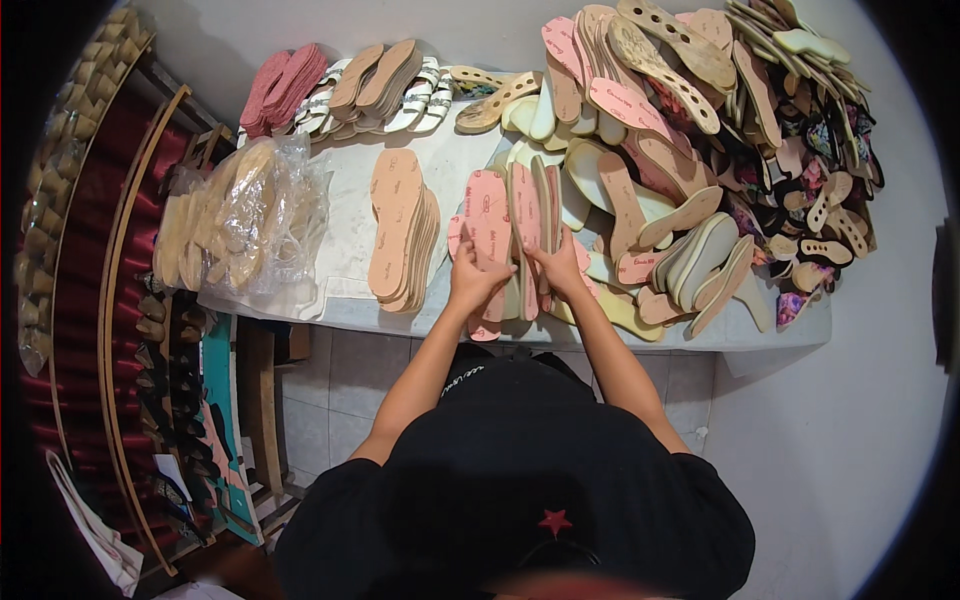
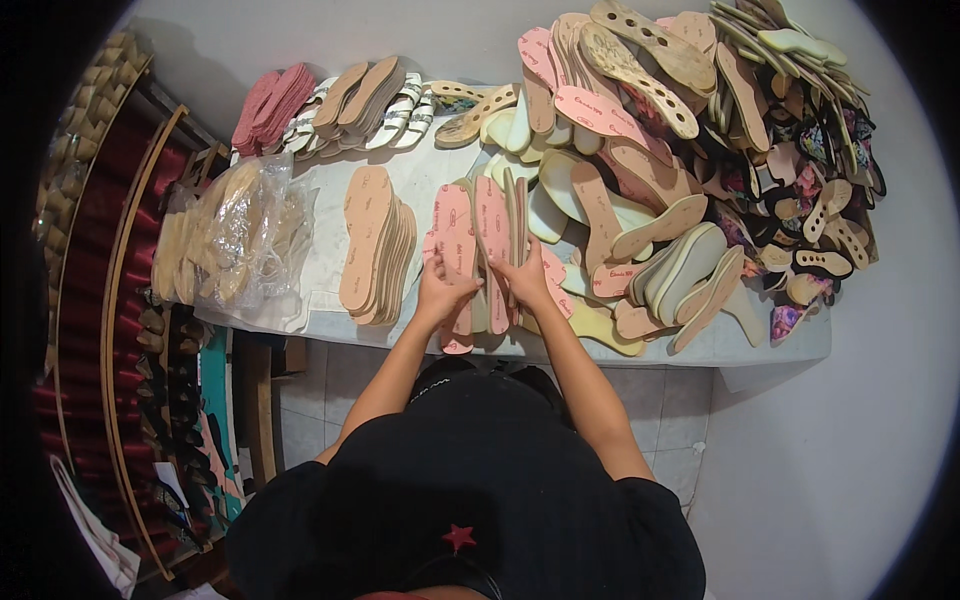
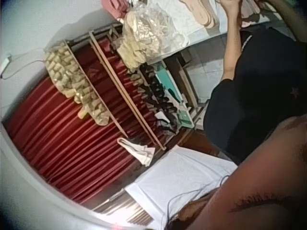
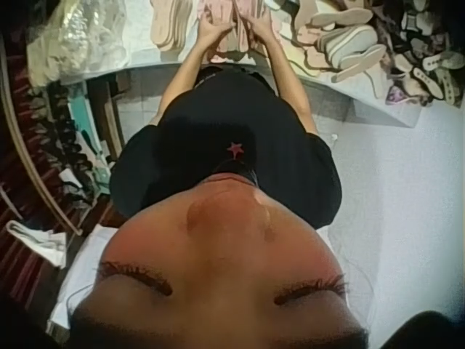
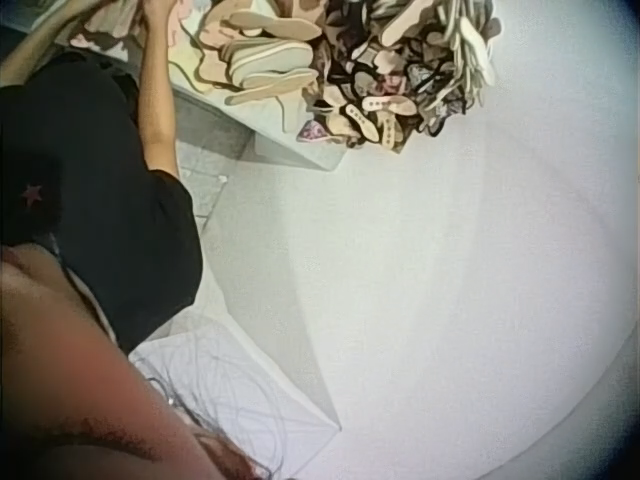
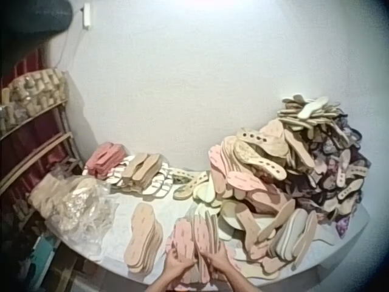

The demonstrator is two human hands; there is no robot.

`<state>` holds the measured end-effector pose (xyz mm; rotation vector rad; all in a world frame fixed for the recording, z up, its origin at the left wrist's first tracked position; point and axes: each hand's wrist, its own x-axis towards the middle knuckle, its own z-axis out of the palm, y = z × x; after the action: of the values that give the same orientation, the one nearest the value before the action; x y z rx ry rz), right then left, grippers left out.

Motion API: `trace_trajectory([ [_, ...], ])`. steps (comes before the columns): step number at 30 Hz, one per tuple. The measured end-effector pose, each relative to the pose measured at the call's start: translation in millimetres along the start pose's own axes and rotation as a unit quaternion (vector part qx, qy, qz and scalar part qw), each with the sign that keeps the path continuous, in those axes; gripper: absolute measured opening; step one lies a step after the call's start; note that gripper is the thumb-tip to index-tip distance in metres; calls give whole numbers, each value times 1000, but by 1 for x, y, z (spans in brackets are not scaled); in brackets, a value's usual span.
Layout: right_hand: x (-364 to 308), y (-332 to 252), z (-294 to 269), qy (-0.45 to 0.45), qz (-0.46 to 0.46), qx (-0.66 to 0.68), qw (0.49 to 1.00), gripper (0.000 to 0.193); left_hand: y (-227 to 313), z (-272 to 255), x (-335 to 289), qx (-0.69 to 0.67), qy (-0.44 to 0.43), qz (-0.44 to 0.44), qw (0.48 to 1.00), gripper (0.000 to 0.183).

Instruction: Sorting and stacking various types and colors of shoe insoles and sole components on a work table.

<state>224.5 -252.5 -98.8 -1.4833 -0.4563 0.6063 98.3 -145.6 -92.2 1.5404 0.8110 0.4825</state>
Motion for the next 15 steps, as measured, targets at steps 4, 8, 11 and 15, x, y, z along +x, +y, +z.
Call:
trace_trajectory([
  [4,1,1,0,47,44,-51,997,72,-9,-18,-2,114,53,-11,992,68],
  [8,-3,-8,10,129,83,-87,984,71,-19,-27,-4,176,70,-46,981,67],
  [11,6,3,2,137,123,-72,980,70,-5,-26,-15,228,103,32,968,64],
  [15,7,-15,10,120,143,-100,977,68,23,-27,-25,222,107,-14,969,67],
])
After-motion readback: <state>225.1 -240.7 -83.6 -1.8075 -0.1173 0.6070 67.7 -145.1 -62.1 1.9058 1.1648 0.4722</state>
